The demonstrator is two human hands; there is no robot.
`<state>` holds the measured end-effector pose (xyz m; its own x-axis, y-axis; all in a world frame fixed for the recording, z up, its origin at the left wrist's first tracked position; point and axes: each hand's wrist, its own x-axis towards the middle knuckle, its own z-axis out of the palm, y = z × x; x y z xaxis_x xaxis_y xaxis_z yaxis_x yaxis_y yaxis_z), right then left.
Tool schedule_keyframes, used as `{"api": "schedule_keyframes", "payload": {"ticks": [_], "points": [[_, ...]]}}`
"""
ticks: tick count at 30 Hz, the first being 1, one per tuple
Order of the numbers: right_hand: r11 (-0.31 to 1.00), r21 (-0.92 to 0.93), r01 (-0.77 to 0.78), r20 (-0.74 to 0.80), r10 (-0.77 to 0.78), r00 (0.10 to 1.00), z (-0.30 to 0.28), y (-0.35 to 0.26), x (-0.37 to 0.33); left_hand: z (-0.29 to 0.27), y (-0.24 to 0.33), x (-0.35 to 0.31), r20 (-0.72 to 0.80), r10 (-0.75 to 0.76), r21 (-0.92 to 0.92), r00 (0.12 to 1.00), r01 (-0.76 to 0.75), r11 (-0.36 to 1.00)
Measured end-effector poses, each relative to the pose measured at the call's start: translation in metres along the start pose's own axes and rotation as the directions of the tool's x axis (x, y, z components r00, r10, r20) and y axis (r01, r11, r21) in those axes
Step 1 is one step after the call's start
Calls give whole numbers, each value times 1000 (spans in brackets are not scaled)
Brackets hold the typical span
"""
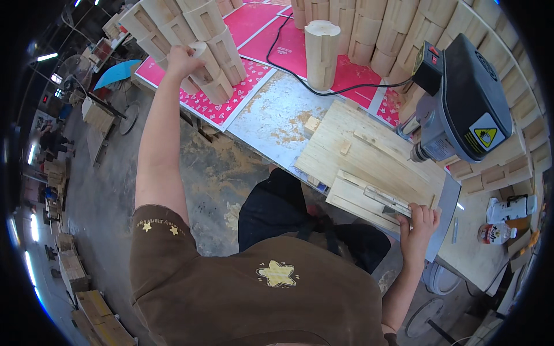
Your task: Drilling holes into wooden cylindrical blocks using a drill press in a woodworking facility.
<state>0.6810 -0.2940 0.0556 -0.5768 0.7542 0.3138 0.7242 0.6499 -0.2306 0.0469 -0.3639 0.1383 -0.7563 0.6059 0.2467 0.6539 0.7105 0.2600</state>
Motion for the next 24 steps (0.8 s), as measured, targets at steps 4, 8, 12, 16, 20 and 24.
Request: {"api": "schedule_keyframes", "payload": {"ticks": [4, 8, 12, 16, 20, 24], "points": [[1000, -3, -1, -47, 1, 999, 2, 4, -5, 7, 6, -6, -92, -25, -45, 995, 21, 999], [1000, 9, -16, -46, 16, 999, 2, 2, -2, 8, -3, -5, -188, 60, 20, 980, -58, 998], [1000, -14, -26, -35, 26, 999, 0, 3, -2, 4, 43, -28, -376, 80, 92, 923, -49, 995], [1000, 7, -15, -53, 16, 998, 3, 3, -1, 6, 116, -33, -508, 318, -164, 801, -452, 877], [1000, 24, -19, -58, 21, 998, 0, -2, 2, 77, 197, -30, -203, 351, -517, 914, -405, 754], [1000, 10, -15, -63, 16, 998, 0, -4, 2, 150, 243, -46, -74, 107, -709, 992, -128, 694]]}}
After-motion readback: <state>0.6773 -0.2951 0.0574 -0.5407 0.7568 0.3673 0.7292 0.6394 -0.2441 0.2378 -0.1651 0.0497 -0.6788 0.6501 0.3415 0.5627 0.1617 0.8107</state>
